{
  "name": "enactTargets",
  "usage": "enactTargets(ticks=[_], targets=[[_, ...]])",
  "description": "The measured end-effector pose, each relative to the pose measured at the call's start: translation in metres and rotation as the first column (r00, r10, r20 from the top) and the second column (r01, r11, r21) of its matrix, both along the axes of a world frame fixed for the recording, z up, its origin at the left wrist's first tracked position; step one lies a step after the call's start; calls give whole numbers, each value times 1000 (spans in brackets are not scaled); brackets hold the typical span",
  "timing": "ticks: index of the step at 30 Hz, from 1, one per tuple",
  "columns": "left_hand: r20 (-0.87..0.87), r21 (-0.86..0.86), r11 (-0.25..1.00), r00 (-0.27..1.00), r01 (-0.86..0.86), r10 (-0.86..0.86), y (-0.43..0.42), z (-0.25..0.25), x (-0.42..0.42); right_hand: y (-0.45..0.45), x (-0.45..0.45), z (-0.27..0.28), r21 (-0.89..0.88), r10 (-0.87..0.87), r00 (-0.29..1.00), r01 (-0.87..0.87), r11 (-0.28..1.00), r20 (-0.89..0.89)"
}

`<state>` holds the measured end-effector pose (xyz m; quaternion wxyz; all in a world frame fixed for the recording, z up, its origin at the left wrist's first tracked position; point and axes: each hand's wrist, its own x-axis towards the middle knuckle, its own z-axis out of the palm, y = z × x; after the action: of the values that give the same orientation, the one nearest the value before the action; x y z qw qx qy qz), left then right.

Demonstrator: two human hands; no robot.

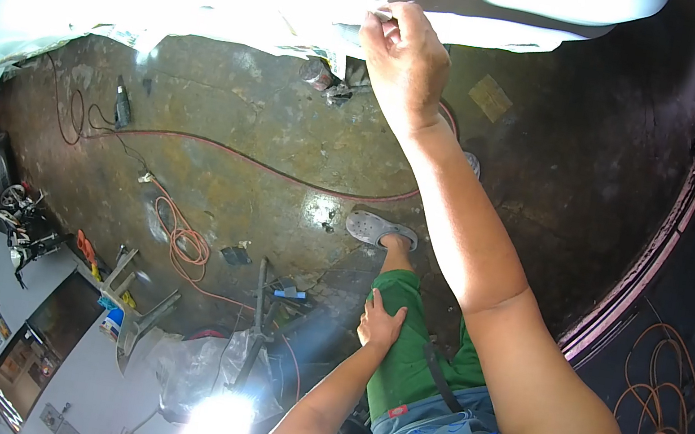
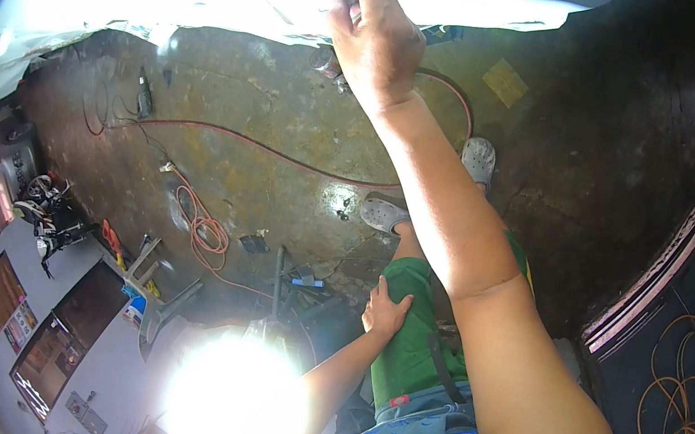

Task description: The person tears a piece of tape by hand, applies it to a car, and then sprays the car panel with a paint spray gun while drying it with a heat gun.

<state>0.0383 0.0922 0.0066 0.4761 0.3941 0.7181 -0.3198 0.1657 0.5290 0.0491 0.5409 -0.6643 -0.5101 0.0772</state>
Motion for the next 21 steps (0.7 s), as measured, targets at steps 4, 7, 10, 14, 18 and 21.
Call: enactTargets(ticks=[4,7,10,14,18,21], targets=[[1,0,1000,1000,-4,4,0,-1,0,-7,1,2,-15,10,1000,-10,1000,-3],[-1,-3,1000,1000,-2,2,0,-1,0,-9,0,2,22,0,1000,0,1000,-19],[-1,15,1000,1000,-3,3,-2,-2,0,-6,0,2,42,-2,1000,3,999,-29],[1,10,1000,1000,-8,8,-1,-1,1,-3,0,5,35,6,999,-5,999,-39],[-2,7,1000,1000,-7,7,-1,-1,1,-1,-1,7,15,8,999,-7,1000,-42],[-4,3,1000,1000,-5,5,-1,0,1,1,-1,6,8,-9,1000,9,1000,-28]])
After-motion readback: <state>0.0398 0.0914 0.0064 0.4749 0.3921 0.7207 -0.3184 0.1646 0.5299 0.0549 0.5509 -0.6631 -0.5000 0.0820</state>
